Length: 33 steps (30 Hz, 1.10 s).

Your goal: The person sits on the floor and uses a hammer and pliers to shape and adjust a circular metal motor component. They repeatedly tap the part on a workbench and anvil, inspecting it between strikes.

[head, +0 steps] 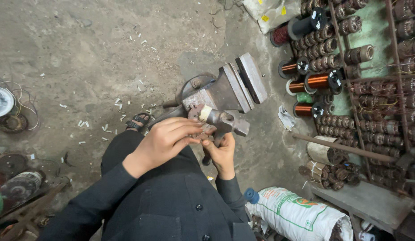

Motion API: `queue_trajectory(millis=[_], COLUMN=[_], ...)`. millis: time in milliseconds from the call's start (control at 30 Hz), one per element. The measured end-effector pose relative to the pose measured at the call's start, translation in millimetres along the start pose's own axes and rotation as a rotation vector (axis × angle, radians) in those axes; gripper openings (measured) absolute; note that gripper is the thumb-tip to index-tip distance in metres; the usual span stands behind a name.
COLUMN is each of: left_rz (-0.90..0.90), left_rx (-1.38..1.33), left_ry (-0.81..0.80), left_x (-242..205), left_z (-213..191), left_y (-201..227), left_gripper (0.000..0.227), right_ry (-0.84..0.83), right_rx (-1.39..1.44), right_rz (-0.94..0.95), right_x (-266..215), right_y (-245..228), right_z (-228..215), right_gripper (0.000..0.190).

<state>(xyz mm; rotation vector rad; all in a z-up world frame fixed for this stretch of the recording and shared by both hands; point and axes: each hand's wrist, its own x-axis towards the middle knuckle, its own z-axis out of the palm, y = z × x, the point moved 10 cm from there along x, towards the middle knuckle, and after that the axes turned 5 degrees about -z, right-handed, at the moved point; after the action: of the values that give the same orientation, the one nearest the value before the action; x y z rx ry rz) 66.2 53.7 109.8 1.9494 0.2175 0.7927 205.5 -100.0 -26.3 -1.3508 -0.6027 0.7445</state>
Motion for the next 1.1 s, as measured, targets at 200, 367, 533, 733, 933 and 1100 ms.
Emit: queue_trajectory(millis=[200,367,533,733,933,1100], left_rz=[-0.117,-0.194,-0.364,-0.760,-0.508,-0.841], left_rx=[0.057,0.087,0.042,-0.054,-0.247,-0.231], left_ry=[0.166,0.216,0.216,0.135,0.269,0.298], left_x=[-4.9,-1.4,5.6,1.0,-2.5,-17.8], left_z=[15.4,18.4,15.1,25.2,12.8,25.4], left_y=[-27.0,-33.4,-43.2,-83.3,-69.9,-99.3], left_gripper=[0.008,0.004,0.010,0.022,0.018,0.026], right_ry=[0.116,0.125,0.128,0.158,0.176,0.149], right_rx=[0.043,-0.035,-0.073,-0.251,-0.465,-0.716], right_rz=[0.088,0.123,0.124,0.100,0.074,-0.085], right_x=[13.2,29.2,37.0,50.9,63.1,70.7], right_y=[-11.8,-40.1,-56.1,-67.6,-69.1,-79.5], right_z=[17.1,28.1,35.0,27.8,24.7,31.0], right_gripper=[0.018,0.017,0.018,0.023,0.028,0.031])
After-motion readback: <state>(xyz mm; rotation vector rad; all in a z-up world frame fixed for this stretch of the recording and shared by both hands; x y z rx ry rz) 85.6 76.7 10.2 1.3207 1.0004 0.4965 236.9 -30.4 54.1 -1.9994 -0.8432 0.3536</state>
